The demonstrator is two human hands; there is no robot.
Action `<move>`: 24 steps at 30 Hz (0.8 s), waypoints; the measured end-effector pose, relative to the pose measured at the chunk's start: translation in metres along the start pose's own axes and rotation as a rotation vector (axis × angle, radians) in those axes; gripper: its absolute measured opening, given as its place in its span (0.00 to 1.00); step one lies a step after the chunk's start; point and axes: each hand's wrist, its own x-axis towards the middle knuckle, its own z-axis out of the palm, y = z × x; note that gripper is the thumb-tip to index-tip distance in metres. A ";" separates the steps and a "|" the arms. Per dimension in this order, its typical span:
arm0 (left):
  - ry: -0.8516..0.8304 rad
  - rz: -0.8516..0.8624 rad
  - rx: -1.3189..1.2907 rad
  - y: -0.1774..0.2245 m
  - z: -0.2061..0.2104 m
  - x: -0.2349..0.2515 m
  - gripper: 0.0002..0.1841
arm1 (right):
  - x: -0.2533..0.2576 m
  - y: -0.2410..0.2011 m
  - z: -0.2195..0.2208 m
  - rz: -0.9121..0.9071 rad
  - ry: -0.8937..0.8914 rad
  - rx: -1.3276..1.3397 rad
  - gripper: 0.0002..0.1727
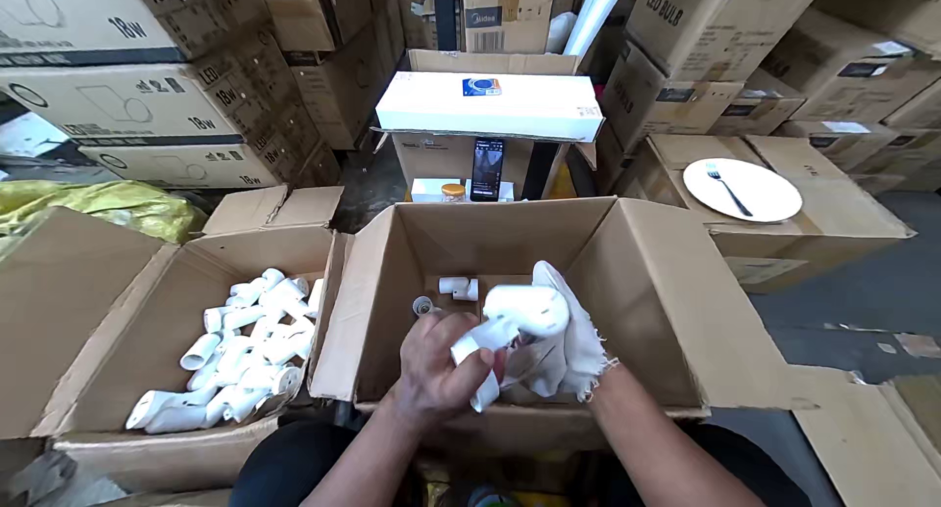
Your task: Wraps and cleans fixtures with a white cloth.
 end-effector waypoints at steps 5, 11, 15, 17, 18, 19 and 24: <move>-0.109 -0.221 -0.166 0.014 -0.003 -0.004 0.45 | -0.010 -0.041 0.002 0.044 -0.150 0.070 0.30; -0.252 -1.144 -0.989 0.032 -0.002 0.018 0.51 | -0.019 -0.039 -0.004 -0.241 -0.213 -0.115 0.22; -0.235 -1.253 -0.758 0.035 0.010 0.025 0.33 | -0.027 -0.036 0.029 -0.274 0.270 -0.642 0.13; -0.249 -1.152 -0.563 0.037 0.014 0.025 0.33 | -0.041 -0.045 0.020 -0.264 0.200 -1.170 0.27; -0.246 -1.106 -0.470 0.041 0.015 0.024 0.33 | -0.044 -0.040 0.011 -0.336 0.172 -1.269 0.36; -0.231 -1.055 -0.383 0.046 0.016 0.022 0.33 | -0.043 -0.030 0.007 -0.446 0.202 -1.269 0.40; -0.216 -0.834 -0.110 0.053 0.029 0.012 0.35 | -0.027 -0.008 0.003 -0.358 0.390 -1.246 0.33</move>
